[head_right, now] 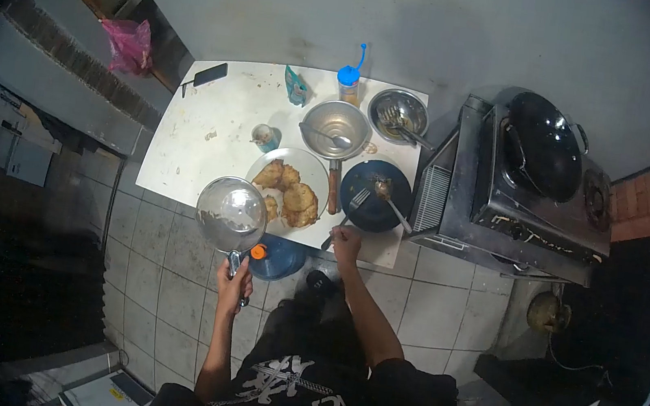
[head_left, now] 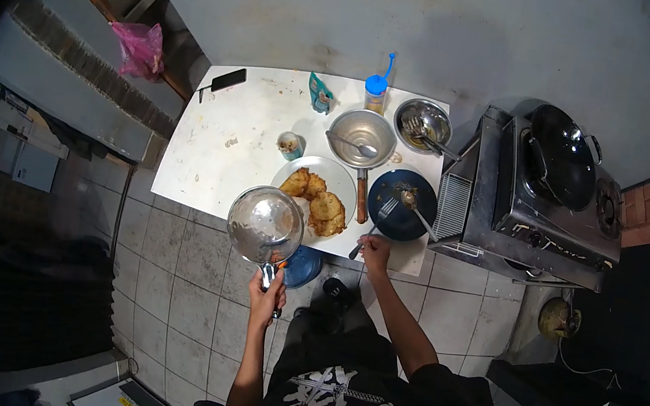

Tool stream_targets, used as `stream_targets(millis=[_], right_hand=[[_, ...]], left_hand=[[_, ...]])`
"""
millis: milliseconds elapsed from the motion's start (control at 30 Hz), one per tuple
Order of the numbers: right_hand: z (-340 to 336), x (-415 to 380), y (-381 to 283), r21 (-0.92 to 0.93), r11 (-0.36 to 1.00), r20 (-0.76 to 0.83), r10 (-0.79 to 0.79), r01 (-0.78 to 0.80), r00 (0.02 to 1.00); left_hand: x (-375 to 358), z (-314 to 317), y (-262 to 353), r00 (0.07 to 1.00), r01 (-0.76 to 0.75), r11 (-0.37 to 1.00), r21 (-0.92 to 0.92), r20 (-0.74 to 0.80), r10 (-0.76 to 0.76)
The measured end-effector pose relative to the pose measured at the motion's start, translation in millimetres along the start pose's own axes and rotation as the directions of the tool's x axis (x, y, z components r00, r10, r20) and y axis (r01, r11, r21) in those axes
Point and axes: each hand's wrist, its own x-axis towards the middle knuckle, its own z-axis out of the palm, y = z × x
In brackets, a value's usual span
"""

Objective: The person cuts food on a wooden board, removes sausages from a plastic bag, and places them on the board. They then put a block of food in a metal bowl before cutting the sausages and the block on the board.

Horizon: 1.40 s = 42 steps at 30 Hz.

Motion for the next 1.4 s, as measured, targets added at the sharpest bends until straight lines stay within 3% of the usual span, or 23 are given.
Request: stream_targets(millis=[33, 167, 233, 300, 367, 433, 500, 533, 600, 667, 800, 833, 900, 967, 1033, 1233, 1333, 1400], right_hand=[[1, -2, -1, 0.088, 0.996, 0.014, 0.034, -0.035, 0.999], [-3, -20, -19, 0.019, 0.996, -0.019, -0.087, 0.088, 0.996], [-10, -34, -39, -0.173, 0.942, -0.131, -0.31, 0.287, 0.942], [-14, -25, -51, -0.205, 0.864, -0.209, -0.498, 0.461, 0.841], [-11, -18, -84, -0.097, 0.833, -0.151, -0.553, 0.544, 0.819], [4, -39, -147, 0.172, 0.796, 0.13, -0.602, 0.58, 0.788], [31, -84, -208, 0.237, 0.86, 0.362, -0.51, 0.453, 0.78], [39, -98, -223, 0.265, 0.883, 0.551, -0.469, 0.388, 0.69], [72, -158, -251, 0.244, 0.833, 0.714, -0.501, 0.496, 0.49], [96, -214, -258, 0.193, 0.752, 0.877, -0.421, 0.631, 0.233], [140, -323, -201, 0.223, 0.73, 0.964, -0.266, 0.646, -0.032], [142, -357, -194, 0.136, 0.8, 0.99, -0.123, 0.584, -0.061], [149, -417, -167, 0.013, 0.85, 0.974, 0.108, 0.526, -0.199], [156, -479, -126, -0.031, 0.867, 0.91, 0.23, 0.498, -0.344], [158, -542, -91, -0.118, 0.888, 0.839, 0.328, 0.444, -0.433], [157, -718, -20, -0.104, 0.864, 0.654, 0.432, 0.492, -0.62], [161, -768, 17, -0.041, 0.856, 0.55, 0.451, 0.516, -0.703], [159, -821, 44, -0.028, 0.844, 0.48, 0.482, 0.536, -0.733]], left_hand=[[-2, -2, -1, 1.0, -0.001, 1.0, -0.002, -0.007, 0.001], [-7, -5, 8, 1.0, -0.001, 1.0, 0.007, -0.03, 0.001], [-12, -11, 12, 1.0, 0.01, 1.0, 0.027, -0.002, -0.01], [-18, -20, 12, 0.999, -0.029, 1.0, 0.013, -0.038, 0.029], [-32, -26, 16, 0.995, -0.094, 0.996, -0.009, -0.035, 0.094], [-48, -37, 19, 0.985, -0.151, 0.988, -0.029, -0.091, 0.148], [-72, -53, 19, 0.963, -0.23, 0.972, 0.044, -0.133, 0.234], [-87, -63, 18, 0.949, -0.257, 0.965, 0.051, -0.176, 0.262], [-122, -84, 15, 0.904, -0.323, 0.945, 0.058, -0.277, 0.326], [-170, -102, 16, 0.841, -0.358, 0.927, 0.107, -0.393, 0.371], [-286, -158, -25, 0.656, -0.433, 0.891, 0.136, -0.631, 0.415], [-322, -171, -38, 0.598, -0.44, 0.887, 0.139, -0.692, 0.405], [-391, -193, -62, 0.454, -0.38, 0.883, 0.276, -0.776, 0.438], [-460, -204, -75, 0.354, -0.408, 0.88, 0.243, -0.846, 0.398], [-516, -208, -98, 0.304, -0.351, 0.925, 0.144, -0.917, 0.258], [-632, -222, -168, 0.057, -0.345, 0.933, 0.105, -0.989, 0.133], [-651, -220, -192, 0.036, -0.565, 0.825, -0.005, -0.999, 0.018], [-677, -235, -217, 0.0, -0.577, 0.816, -0.045, -0.999, -0.055]])
